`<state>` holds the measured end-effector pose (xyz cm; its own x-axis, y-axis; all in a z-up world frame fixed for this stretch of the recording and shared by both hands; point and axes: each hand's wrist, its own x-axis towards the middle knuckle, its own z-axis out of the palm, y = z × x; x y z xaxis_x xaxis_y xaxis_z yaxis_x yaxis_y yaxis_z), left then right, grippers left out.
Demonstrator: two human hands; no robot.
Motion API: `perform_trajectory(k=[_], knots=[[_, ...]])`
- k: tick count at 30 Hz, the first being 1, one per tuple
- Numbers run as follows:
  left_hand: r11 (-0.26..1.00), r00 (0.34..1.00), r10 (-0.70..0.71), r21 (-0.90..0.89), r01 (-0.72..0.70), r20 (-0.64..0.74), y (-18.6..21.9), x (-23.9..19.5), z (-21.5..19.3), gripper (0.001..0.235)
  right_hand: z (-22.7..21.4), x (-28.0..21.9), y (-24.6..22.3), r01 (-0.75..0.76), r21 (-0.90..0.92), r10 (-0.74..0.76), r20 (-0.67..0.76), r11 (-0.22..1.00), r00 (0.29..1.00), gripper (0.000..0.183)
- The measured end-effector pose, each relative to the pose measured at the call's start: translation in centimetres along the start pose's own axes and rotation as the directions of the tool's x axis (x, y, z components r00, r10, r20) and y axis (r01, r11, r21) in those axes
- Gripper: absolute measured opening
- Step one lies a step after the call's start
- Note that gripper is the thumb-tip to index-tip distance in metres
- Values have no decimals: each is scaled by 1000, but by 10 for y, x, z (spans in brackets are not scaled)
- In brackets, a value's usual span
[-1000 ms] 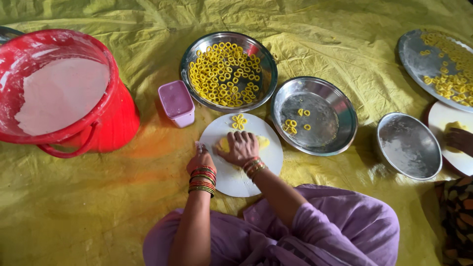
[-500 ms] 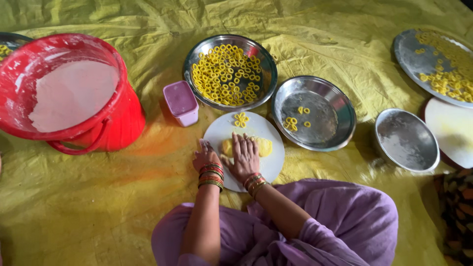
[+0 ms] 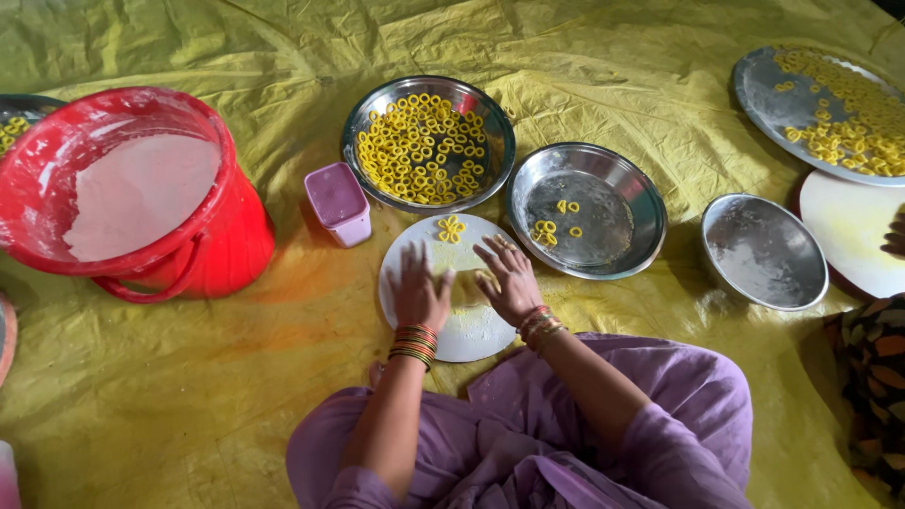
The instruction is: The person kneads and rolls yellow dough on a white board, then shapes small pieces into ring-like forms and places them into a metal tray. The person repeatedly takes small portions of dough, rolls them between the palms, and arranges the finished rings in the tray.
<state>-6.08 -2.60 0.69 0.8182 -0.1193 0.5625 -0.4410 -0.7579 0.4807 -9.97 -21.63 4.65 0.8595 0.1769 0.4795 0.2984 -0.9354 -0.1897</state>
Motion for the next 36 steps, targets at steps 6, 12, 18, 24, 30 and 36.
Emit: perform_trajectory(k=[6,12,18,24,30,36], knots=[[990,959,-50,140,10,280,18,-12,15,33,31,3,-14,-245,121,224,161,962,961,34],[977,987,7,208,-42,163,-7,5,51,24,47,29,-4,-278,91,269,91,956,959,21],[973,984,-20,230,-22,177,-13,10,55,24,50,34,5,-226,128,206,153,966,967,20],[974,986,-112,210,84,122,10,8,38,18,32,19,3,-154,196,136,102,968,985,31],[1000,998,-6,16,5,67,25,26,3,20,-1,8,0,-84,298,107,-61,951,992,50],[992,963,-113,82,96,246,45,16,-30,25,-15,-18,-23,-141,244,156,-40,959,987,41]])
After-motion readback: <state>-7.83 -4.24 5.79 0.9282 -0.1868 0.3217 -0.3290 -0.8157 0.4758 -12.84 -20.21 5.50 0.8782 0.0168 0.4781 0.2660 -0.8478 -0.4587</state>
